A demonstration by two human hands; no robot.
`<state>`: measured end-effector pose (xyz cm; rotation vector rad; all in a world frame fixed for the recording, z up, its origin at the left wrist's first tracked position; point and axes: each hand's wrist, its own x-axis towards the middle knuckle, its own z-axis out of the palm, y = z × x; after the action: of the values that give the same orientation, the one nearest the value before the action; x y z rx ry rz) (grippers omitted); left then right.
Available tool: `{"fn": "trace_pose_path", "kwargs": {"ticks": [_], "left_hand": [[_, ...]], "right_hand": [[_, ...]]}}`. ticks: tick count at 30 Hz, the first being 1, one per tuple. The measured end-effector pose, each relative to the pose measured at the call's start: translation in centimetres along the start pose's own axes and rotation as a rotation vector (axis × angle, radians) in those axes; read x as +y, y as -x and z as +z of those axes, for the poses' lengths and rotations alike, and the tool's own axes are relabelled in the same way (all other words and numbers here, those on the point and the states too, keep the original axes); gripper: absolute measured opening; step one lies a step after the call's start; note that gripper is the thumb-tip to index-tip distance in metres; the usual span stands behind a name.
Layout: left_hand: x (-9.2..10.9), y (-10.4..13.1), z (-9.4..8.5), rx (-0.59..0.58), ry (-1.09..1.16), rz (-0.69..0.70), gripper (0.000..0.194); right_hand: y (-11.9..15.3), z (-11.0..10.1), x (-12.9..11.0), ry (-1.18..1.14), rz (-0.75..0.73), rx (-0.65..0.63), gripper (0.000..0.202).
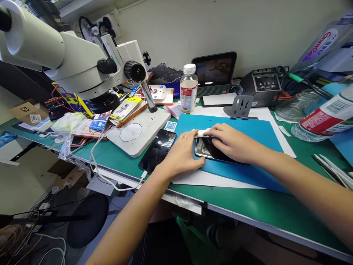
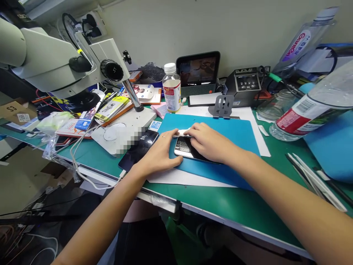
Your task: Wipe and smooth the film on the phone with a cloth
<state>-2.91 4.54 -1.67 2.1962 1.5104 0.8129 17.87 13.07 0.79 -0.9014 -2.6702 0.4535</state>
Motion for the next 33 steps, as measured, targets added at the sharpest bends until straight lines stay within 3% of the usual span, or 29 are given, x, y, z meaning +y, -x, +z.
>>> {"fn": "trace_pose_path", "kwargs": {"ticks": [5,20,33], "left_hand": [[0.1,0.1,-0.2,0.009,0.053,-0.023,0.082],[0.9,0.0,-0.5,-0.019,-0.011,-0.094,0.073],[0.8,-0.2,-0.4,-0.032,0.038,-0.153,0.079]], "right_hand": [[-2.2,1.1,-0.2,0.015,0.035,-0.003,0.036],[-2.1,2.9,-1.4,0.080,0.074,0.124,0.026],[-2.5,3.3,-3.1,0.190,0.141,0.126,0.028]]}}
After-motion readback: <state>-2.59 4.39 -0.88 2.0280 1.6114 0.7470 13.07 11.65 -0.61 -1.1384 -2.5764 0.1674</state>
